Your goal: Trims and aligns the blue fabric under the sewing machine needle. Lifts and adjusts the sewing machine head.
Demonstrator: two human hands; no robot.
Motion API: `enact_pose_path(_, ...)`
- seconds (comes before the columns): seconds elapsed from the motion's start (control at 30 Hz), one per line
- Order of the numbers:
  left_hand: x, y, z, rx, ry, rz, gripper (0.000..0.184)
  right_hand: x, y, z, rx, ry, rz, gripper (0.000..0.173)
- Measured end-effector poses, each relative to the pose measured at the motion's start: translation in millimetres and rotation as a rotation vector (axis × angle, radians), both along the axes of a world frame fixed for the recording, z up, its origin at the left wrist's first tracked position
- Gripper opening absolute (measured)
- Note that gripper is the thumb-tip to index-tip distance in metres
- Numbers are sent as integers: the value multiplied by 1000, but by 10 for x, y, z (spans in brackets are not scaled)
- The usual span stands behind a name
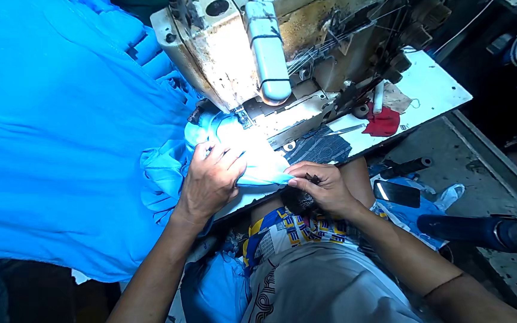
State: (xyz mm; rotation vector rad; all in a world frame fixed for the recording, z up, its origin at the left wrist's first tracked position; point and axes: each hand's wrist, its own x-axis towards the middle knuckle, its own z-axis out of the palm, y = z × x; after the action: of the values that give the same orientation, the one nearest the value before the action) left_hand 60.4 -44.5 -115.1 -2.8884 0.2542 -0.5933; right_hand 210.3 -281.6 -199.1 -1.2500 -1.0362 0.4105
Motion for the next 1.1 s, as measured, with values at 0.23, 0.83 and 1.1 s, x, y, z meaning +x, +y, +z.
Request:
enact_pose_path(0.23,106,160,116,-22,3,9,14,26,212,54,3,43,-59,8)
enact_pose_path(0.83,190,515,28,-287,-113,-141,14,137,538,109,27,-63,-72,5)
enact_pose_path(1.1,207,602,96,-186,-51,-54,20,143,670,144,4,-65,-121,5)
